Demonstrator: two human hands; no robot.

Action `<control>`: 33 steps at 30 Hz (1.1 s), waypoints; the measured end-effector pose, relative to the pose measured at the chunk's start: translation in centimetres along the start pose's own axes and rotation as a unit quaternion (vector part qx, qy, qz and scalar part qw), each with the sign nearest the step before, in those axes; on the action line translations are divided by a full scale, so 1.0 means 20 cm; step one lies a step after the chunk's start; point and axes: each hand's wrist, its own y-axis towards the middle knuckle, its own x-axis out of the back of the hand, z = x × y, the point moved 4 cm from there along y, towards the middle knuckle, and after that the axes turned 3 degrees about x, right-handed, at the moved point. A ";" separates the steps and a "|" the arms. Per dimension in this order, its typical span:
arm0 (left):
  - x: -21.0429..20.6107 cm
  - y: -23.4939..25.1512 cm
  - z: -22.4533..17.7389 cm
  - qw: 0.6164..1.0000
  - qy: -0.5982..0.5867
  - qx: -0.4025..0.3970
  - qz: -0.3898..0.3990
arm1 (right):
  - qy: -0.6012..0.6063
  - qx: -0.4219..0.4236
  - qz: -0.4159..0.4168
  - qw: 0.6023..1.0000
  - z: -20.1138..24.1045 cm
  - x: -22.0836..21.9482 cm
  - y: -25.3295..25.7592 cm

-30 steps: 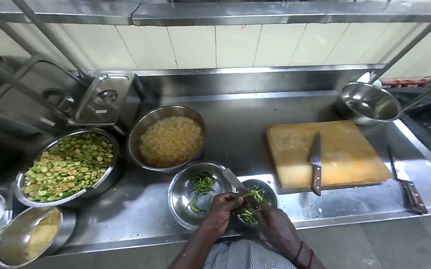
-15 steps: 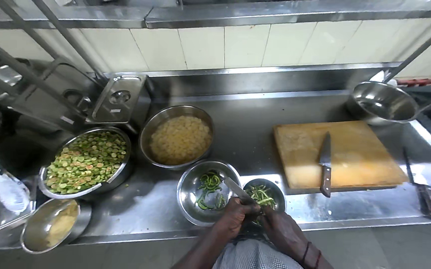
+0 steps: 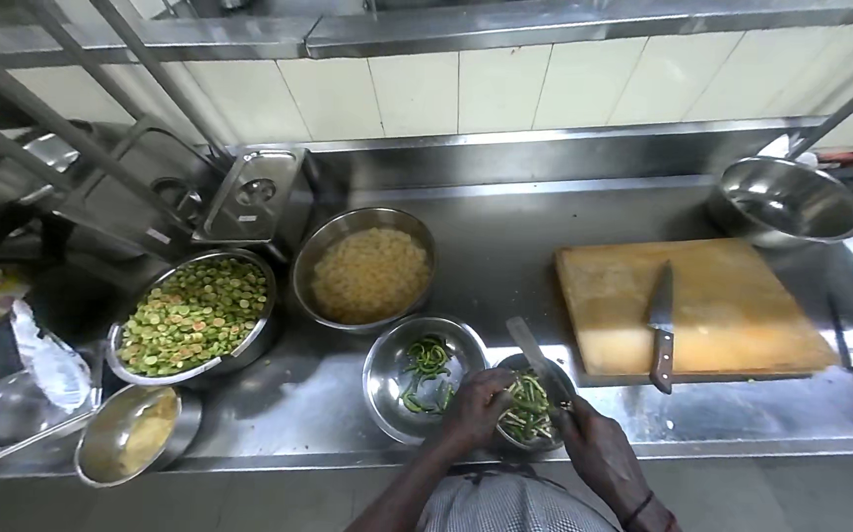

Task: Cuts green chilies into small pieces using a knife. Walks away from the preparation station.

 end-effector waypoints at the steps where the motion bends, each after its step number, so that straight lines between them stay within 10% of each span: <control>1: 0.02 0.00 0.02 1.000 0.022 -0.014 -0.015 | 0.004 0.004 -0.012 1.000 -0.01 0.00 0.00; 10: 0.35 -0.02 0.41 0.920 0.373 0.118 -0.017 | 0.000 0.004 -0.008 1.000 -0.01 0.00 0.00; 33: 0.33 0.04 0.50 0.935 0.348 0.052 -0.052 | -0.009 0.017 0.025 1.000 0.01 -0.04 -0.01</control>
